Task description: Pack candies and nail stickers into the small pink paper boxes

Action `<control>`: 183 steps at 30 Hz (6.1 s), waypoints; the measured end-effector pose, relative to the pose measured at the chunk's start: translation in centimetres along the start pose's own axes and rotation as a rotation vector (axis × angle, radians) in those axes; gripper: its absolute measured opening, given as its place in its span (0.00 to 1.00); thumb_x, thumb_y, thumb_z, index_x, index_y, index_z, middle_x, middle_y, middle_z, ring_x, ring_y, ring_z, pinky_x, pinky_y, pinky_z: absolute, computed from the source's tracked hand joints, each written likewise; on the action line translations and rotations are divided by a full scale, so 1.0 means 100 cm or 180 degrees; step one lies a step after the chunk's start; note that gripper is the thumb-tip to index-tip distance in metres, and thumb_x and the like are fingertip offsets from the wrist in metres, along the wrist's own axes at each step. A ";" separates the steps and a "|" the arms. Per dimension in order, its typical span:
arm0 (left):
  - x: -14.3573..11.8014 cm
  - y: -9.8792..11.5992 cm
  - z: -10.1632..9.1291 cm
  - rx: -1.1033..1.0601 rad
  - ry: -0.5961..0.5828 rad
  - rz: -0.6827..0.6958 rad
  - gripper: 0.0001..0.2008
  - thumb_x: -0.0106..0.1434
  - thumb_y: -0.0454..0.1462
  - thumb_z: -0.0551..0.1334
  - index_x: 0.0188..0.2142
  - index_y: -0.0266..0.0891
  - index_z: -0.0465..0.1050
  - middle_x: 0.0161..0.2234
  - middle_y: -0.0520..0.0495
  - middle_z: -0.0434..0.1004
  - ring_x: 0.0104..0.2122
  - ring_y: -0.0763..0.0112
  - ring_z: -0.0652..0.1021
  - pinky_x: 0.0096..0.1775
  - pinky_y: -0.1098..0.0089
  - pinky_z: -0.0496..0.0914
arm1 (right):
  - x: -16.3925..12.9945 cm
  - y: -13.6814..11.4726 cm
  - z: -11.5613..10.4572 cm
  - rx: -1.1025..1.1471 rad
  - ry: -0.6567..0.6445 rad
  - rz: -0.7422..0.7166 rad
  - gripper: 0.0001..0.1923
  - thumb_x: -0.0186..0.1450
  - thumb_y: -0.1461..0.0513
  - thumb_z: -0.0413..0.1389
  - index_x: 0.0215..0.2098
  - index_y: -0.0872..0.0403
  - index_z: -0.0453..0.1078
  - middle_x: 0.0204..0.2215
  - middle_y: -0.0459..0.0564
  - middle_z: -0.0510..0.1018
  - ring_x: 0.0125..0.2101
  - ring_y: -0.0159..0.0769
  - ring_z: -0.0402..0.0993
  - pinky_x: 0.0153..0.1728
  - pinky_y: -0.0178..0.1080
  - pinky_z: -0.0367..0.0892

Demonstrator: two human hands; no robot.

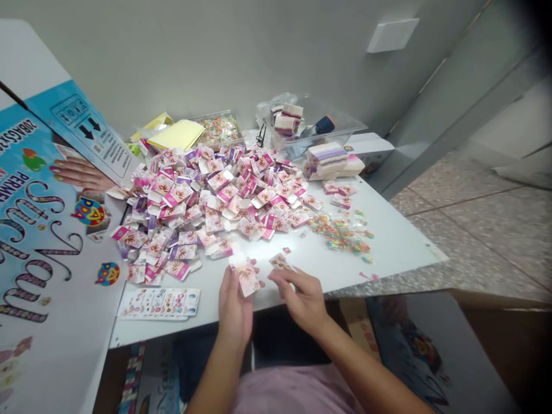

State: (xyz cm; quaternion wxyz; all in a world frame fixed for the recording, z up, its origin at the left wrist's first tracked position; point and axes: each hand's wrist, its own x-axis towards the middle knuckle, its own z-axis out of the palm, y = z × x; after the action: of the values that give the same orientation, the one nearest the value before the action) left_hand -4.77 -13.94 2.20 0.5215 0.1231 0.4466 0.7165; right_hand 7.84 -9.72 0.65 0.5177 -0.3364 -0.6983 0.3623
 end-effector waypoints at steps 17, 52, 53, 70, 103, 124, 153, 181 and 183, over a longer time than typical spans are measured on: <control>-0.015 0.004 -0.012 0.0834 -0.1193 -0.0603 0.20 0.67 0.52 0.55 0.38 0.36 0.68 0.24 0.50 0.73 0.15 0.79 0.68 0.15 0.79 0.49 | 0.015 -0.031 -0.019 0.0385 -0.0323 0.1013 0.17 0.66 0.51 0.58 0.26 0.55 0.73 0.13 0.44 0.72 0.11 0.27 0.61 0.14 0.31 0.56; -0.022 0.015 -0.011 0.1747 -0.1660 -0.0533 0.17 0.70 0.48 0.53 0.51 0.39 0.63 0.28 0.53 0.67 0.22 0.78 0.66 0.28 0.74 0.63 | 0.016 -0.022 -0.009 -0.0467 -0.0476 -0.0415 0.05 0.68 0.61 0.56 0.36 0.52 0.74 0.34 0.51 0.72 0.37 0.39 0.69 0.41 0.44 0.67; -0.020 0.017 -0.010 0.1686 -0.1586 -0.0464 0.16 0.70 0.47 0.54 0.50 0.39 0.63 0.29 0.53 0.67 0.23 0.77 0.67 0.29 0.73 0.65 | 0.016 -0.024 -0.011 -0.0425 -0.0673 -0.0407 0.07 0.69 0.61 0.55 0.40 0.51 0.75 0.39 0.53 0.73 0.42 0.41 0.69 0.46 0.47 0.67; -0.014 0.019 -0.016 0.1432 -0.1627 -0.0884 0.11 0.64 0.36 0.59 0.46 0.40 0.66 0.28 0.54 0.66 0.28 0.73 0.67 0.27 0.74 0.60 | 0.014 -0.033 -0.023 -0.0423 -0.1355 -0.0134 0.07 0.69 0.64 0.54 0.40 0.51 0.75 0.55 0.54 0.72 0.52 0.44 0.64 0.54 0.52 0.65; -0.011 -0.025 -0.017 0.0564 -0.0154 -0.0935 0.15 0.58 0.49 0.59 0.32 0.39 0.65 0.19 0.57 0.65 0.14 0.78 0.64 0.14 0.78 0.55 | -0.019 -0.010 0.011 -0.0416 -0.0960 0.0311 0.09 0.69 0.66 0.53 0.46 0.49 0.71 0.48 0.53 0.78 0.46 0.44 0.70 0.51 0.54 0.60; -0.011 -0.018 -0.027 0.1258 -0.0367 -0.0756 0.29 0.61 0.62 0.53 0.44 0.40 0.68 0.25 0.51 0.72 0.21 0.72 0.70 0.22 0.75 0.62 | -0.035 -0.016 0.015 0.0309 -0.0776 0.0369 0.09 0.68 0.66 0.54 0.43 0.49 0.73 0.44 0.52 0.77 0.45 0.40 0.71 0.48 0.47 0.66; -0.013 -0.023 -0.041 0.1617 -0.0625 -0.0495 0.35 0.58 0.66 0.51 0.43 0.37 0.65 0.27 0.46 0.73 0.23 0.68 0.73 0.21 0.73 0.61 | 0.083 0.093 -0.091 -0.1017 0.1119 0.1007 0.25 0.65 0.49 0.52 0.54 0.55 0.60 0.48 0.60 0.70 0.40 0.42 0.76 0.36 0.45 0.75; -0.019 -0.020 -0.064 0.1547 -0.0267 -0.0314 0.31 0.58 0.63 0.57 0.38 0.37 0.72 0.25 0.46 0.76 0.22 0.70 0.73 0.20 0.74 0.62 | 0.148 0.139 -0.145 -0.1951 0.0984 0.1222 0.20 0.67 0.54 0.47 0.40 0.61 0.73 0.32 0.58 0.80 0.34 0.45 0.78 0.36 0.44 0.72; -0.020 -0.020 -0.064 0.1551 -0.0247 -0.0300 0.31 0.58 0.63 0.57 0.37 0.37 0.72 0.25 0.46 0.76 0.22 0.70 0.73 0.21 0.73 0.62 | 0.156 0.146 -0.150 -0.2102 0.0717 0.1213 0.18 0.67 0.54 0.49 0.39 0.60 0.74 0.33 0.58 0.80 0.36 0.46 0.77 0.40 0.46 0.71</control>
State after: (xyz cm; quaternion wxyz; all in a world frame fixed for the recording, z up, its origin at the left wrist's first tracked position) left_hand -6.73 -18.79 -2.41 0.5260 0.2516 0.5910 0.5574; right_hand 20.01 13.28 -1.28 0.3785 -0.6460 -0.6411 0.1686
